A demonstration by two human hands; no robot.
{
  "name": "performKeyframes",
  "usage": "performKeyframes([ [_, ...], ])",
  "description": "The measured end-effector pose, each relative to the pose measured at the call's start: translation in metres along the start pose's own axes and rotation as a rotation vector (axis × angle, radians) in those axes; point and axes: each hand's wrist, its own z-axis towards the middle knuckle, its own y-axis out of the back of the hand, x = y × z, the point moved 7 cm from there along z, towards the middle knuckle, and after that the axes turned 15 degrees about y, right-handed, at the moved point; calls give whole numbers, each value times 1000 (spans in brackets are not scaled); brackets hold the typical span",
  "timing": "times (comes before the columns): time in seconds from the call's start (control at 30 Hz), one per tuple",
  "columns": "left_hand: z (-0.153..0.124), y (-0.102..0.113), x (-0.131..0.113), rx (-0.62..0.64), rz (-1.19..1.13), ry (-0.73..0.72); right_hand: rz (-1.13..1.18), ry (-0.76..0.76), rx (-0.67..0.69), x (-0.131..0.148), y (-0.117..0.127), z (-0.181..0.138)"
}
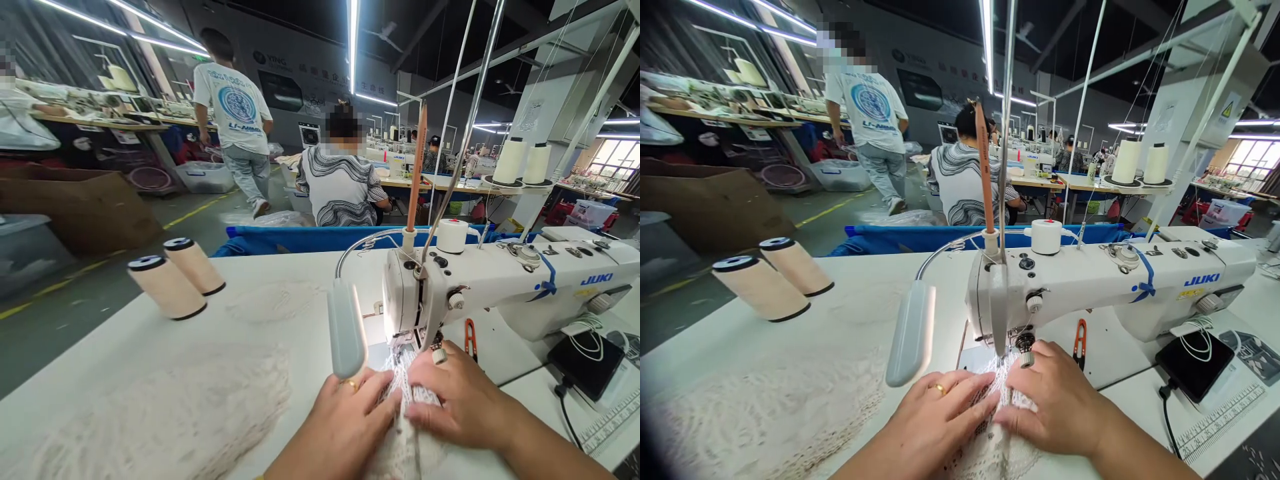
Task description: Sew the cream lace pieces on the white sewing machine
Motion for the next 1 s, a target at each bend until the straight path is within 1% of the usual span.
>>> performKeyframes([
  [0.03, -3, 0, 0, 41, -8, -11, 79, 28, 45, 3, -1, -1],
  [0.1, -5, 5, -2, 68, -38, -8, 180, 65, 125, 7, -4, -2],
  [0.17, -3, 11, -5, 41, -110, 4, 193, 69, 170, 8, -5, -2],
  [0.2, 0, 14, -7, 20, -163, 6, 183, 63, 172, 8, -5, -2],
  [0.23, 3, 16, -7, -3, -221, 14, 176, 49, 156, 7, -4, -1],
  [0.3, 12, 16, -4, -18, -344, 67, 175, 27, 75, 5, -2, 2],
  [0.4, 26, 7, 10, 37, -497, 254, 197, -34, -113, 2, 4, 5],
  [0.47, 32, 3, 17, 68, -543, 352, 212, -113, -224, -3, 7, 4],
  [0.53, 35, 2, 19, 90, -548, 388, 241, -229, -293, -9, 7, 1],
  [0.63, 38, 1, 18, 143, -558, 390, 339, -389, -339, -18, 4, -2],
  [0.7, 40, 1, 17, 168, -572, 392, 395, -425, -370, -19, 4, -2],
  [0.87, 40, 1, 17, 215, -640, 433, 419, -422, -403, -18, 4, -3],
  [1.0, 40, 4, 16, 228, -680, 450, 393, -366, -405, -17, 4, -4],
])
